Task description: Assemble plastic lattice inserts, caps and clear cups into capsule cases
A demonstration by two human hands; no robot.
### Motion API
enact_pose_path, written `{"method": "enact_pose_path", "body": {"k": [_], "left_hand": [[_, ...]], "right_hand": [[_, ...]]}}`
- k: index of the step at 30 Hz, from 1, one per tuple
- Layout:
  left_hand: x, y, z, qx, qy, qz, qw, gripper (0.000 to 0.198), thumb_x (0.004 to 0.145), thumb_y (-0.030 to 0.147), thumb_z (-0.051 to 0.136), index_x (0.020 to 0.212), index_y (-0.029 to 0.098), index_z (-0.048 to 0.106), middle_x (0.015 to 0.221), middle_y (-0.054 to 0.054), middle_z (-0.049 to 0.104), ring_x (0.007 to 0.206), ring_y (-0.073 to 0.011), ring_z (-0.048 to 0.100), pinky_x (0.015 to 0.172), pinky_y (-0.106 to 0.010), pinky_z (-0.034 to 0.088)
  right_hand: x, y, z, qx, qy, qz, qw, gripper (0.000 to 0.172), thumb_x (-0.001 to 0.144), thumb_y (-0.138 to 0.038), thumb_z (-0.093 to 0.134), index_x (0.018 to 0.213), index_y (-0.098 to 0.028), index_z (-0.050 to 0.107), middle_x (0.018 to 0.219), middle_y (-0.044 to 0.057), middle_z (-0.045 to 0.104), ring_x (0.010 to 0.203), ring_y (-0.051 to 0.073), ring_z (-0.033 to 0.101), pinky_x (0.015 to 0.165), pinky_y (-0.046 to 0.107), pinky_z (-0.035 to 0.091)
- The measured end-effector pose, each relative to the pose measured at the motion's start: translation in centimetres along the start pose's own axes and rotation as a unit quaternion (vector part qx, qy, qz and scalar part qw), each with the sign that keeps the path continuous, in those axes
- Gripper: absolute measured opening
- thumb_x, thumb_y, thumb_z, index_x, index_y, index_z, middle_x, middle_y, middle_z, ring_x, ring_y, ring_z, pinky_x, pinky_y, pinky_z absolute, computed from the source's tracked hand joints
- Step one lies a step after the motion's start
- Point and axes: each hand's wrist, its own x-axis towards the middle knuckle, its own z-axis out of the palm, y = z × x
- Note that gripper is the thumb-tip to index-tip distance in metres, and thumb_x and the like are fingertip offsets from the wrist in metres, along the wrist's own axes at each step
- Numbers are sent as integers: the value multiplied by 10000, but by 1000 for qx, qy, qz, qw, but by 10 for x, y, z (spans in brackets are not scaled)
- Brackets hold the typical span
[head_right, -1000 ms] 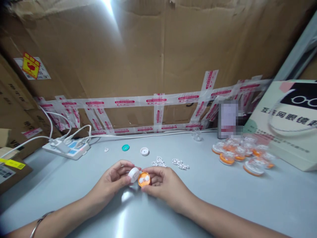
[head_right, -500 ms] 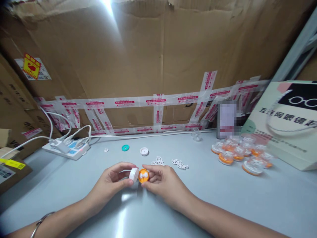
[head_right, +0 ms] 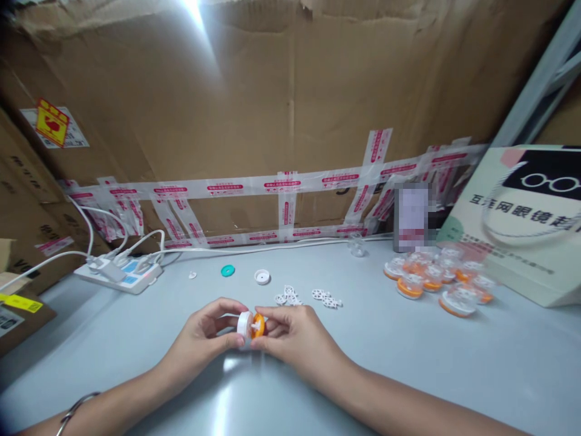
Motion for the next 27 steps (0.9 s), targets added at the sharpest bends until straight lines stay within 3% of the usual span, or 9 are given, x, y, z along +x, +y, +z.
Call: {"method": "enact_pose_path", "body": {"k": [4,12,16,21,27], "left_hand": [[-2,0,1,9,0,1,1000,307,584,138,741,847,150,583,855,-12,624,791,-145,607,693,-257,479],[-4,1,3,25,4,6,1000,291,591,126,734,848,154,602,851,-13,637,816,-143,596,690,-246,501],[-7,0,4,39,-1,22,999,281,607,124,726,865,161,620,849,-19,650,831,-152,595,714,-264,516],[-8,-3,3,77,3,34,996,281,583,128,753,843,155,648,833,-30,644,835,-177,589,676,-279,541],[-8,-5,1,90,3,50,995,267,576,162,773,813,149,653,805,-26,626,823,-184,592,657,-280,557]], "right_hand": [[0,2,0,-8,2,-6,1000,506,559,-313,760,1030,-144,689,709,18,685,632,151,607,654,284,478],[-5,-2,1,-32,-39,-34,998,356,642,-361,719,953,-187,718,725,19,698,627,145,607,645,267,479],[-7,-5,3,-43,-48,-50,997,275,664,-301,700,923,-212,728,729,6,708,646,149,616,659,264,477],[-8,-3,5,-41,-38,-59,997,304,651,-154,643,926,-249,730,681,-11,713,647,160,627,675,277,476],[-9,0,8,-23,-38,-73,996,285,654,-133,602,891,-235,723,679,-8,699,692,174,645,711,299,486]]}}
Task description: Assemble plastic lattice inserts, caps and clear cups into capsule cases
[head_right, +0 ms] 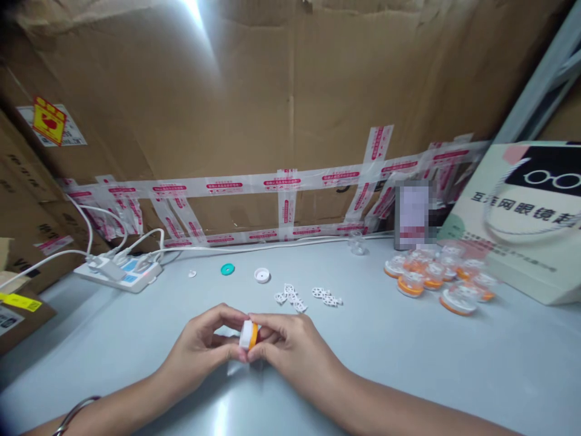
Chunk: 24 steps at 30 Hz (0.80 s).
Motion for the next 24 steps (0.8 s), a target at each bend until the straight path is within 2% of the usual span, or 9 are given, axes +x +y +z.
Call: {"method": "enact_pose_path", "body": {"k": [3,6,11,14,18,20,24], "left_hand": [[0,-1,-1,4,-4,9,1000,272,569,181,785,804,146,652,798,-15,602,785,-168,604,658,-276,566],[-1,-3,-2,14,-14,27,999,283,564,208,796,797,144,649,785,-2,580,726,-146,613,652,-275,574],[-3,-7,-6,92,-34,96,990,292,625,304,766,846,151,651,790,-19,580,697,-138,611,644,-280,577],[-4,-6,-8,158,-55,165,972,281,685,334,720,885,155,639,796,-52,601,713,-149,612,622,-266,566],[-4,-5,-10,242,-87,258,931,222,772,302,642,933,149,632,796,-90,635,733,-166,617,660,-282,548],[-4,-4,-10,262,-97,257,925,248,788,308,622,978,149,631,792,-95,640,747,-173,618,676,-289,548],[-5,-3,-10,231,-112,184,949,329,770,327,636,1049,151,630,854,-109,632,746,-169,629,637,-263,556]], "right_hand": [[-3,2,1,7,9,4,1000,317,659,-136,600,961,-208,663,710,-6,691,701,164,646,723,302,492],[-6,4,2,8,14,12,1000,399,684,-120,572,1069,-207,518,710,-29,666,678,142,646,684,280,498],[-11,1,1,-46,-8,-25,999,367,717,-109,567,1030,-222,411,720,-39,658,685,129,621,701,271,474],[-12,0,1,-72,-11,-28,997,349,725,-126,583,1013,-224,410,716,-37,653,688,131,597,713,275,459],[-10,6,4,1,-6,21,1000,342,678,-160,657,949,-216,457,713,-38,638,676,127,599,699,269,468],[-9,11,6,57,-6,56,997,313,644,-190,698,884,-197,498,729,-24,639,686,124,609,701,265,474],[-9,16,7,88,1,89,992,286,610,-217,731,813,-174,533,762,2,646,703,123,619,683,257,478]]}}
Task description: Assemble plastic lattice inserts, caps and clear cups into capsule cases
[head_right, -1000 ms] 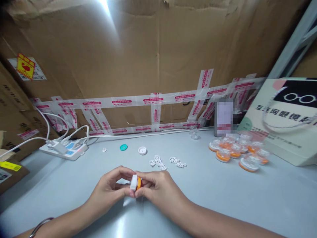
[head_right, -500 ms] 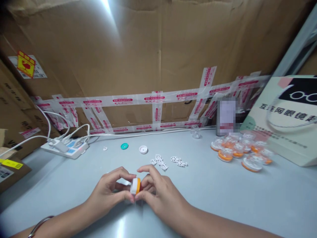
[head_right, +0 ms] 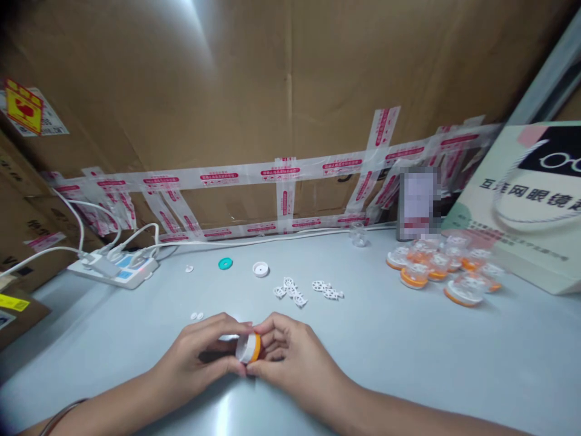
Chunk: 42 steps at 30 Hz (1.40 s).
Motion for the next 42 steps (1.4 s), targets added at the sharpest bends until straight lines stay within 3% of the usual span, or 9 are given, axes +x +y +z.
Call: {"method": "enact_pose_path", "body": {"k": [5,9,16,22,26,31,37,42], "left_hand": [[2,2,-2,-27,-18,-13,999,300,794,151,598,1091,188,621,937,-102,626,825,-165,636,707,-258,544],[2,2,-1,2,-1,-22,1000,297,771,216,644,1065,183,628,812,-68,621,728,-150,635,643,-228,546],[3,2,0,107,5,60,992,289,784,217,640,1064,174,587,747,-51,634,656,-140,609,589,-218,509],[1,1,1,141,-26,105,984,371,799,78,591,1148,179,516,866,-72,636,790,-150,619,701,-223,520],[0,-1,0,129,-37,104,986,377,770,30,604,1113,173,537,907,-76,615,830,-147,610,753,-222,517],[3,-3,-3,81,-42,55,994,408,757,81,638,1135,215,563,941,-76,623,876,-169,624,757,-242,526],[8,-2,-3,32,-24,14,999,325,741,105,659,1043,215,611,948,-72,653,865,-170,637,739,-249,534],[3,-2,-1,48,-21,27,998,435,766,85,628,1159,228,507,1004,-59,628,898,-152,621,785,-228,521]], "right_hand": [[-1,0,-1,-29,8,-32,999,213,646,-160,677,816,-169,549,769,8,652,730,123,622,674,250,484],[-2,0,0,-29,5,-41,999,197,645,-129,657,817,-165,566,763,9,656,725,125,626,676,255,498],[-1,0,-2,10,-11,-22,1000,240,624,-78,637,834,-175,572,739,-10,639,678,103,607,675,245,502],[2,-1,-7,29,-32,5,999,212,613,-97,665,791,-183,589,723,-25,635,636,88,580,651,225,488],[1,0,-8,27,-33,14,999,200,616,-116,683,776,-194,593,730,-25,640,638,93,577,652,231,487],[1,-1,-8,21,-30,28,999,232,650,-121,671,835,-208,560,762,-18,649,706,116,608,698,255,489],[-1,-3,-8,39,-24,24,999,370,667,-75,628,890,-230,375,717,-51,608,688,112,610,695,267,494],[-1,-2,-8,59,-26,19,998,400,645,-133,677,945,-215,427,761,-34,621,705,114,602,726,283,487]]}}
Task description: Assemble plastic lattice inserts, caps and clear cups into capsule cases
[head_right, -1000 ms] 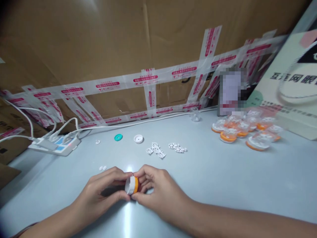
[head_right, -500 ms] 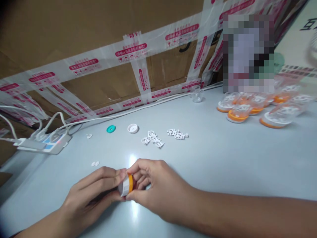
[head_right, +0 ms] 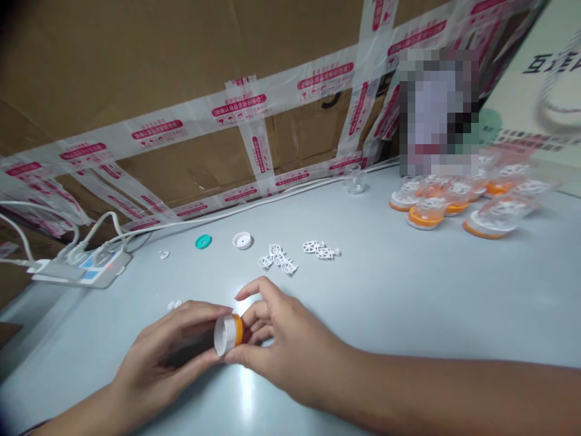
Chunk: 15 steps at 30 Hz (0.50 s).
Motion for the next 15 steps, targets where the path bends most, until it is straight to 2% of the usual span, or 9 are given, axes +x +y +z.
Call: {"method": "enact_pose_path", "body": {"k": [2,6,10,15], "left_hand": [[-2,1,0,24,4,13,1000,451,782,90,612,1190,230,477,1015,-59,613,901,-145,615,793,-219,517],[-2,4,-1,89,19,49,995,333,787,95,608,1103,191,561,1000,-73,584,915,-145,593,790,-198,500],[-1,5,0,81,25,56,995,320,773,105,635,1080,168,571,919,-55,614,821,-116,609,726,-157,501],[1,8,1,66,28,48,996,299,784,126,628,1077,167,582,862,-54,651,745,-117,626,650,-160,511]], "right_hand": [[0,0,0,1,-3,-9,1000,331,644,-139,680,910,-201,494,781,-20,634,725,114,606,733,273,486],[-1,0,1,29,7,0,1000,230,627,-125,693,806,-196,567,751,-28,655,722,111,626,730,256,497],[-2,0,3,41,17,32,999,235,595,-63,693,764,-198,602,718,-42,675,696,115,655,713,245,518],[-3,0,3,36,11,37,999,242,614,-47,666,797,-202,634,743,-32,704,734,129,677,730,245,528]]}}
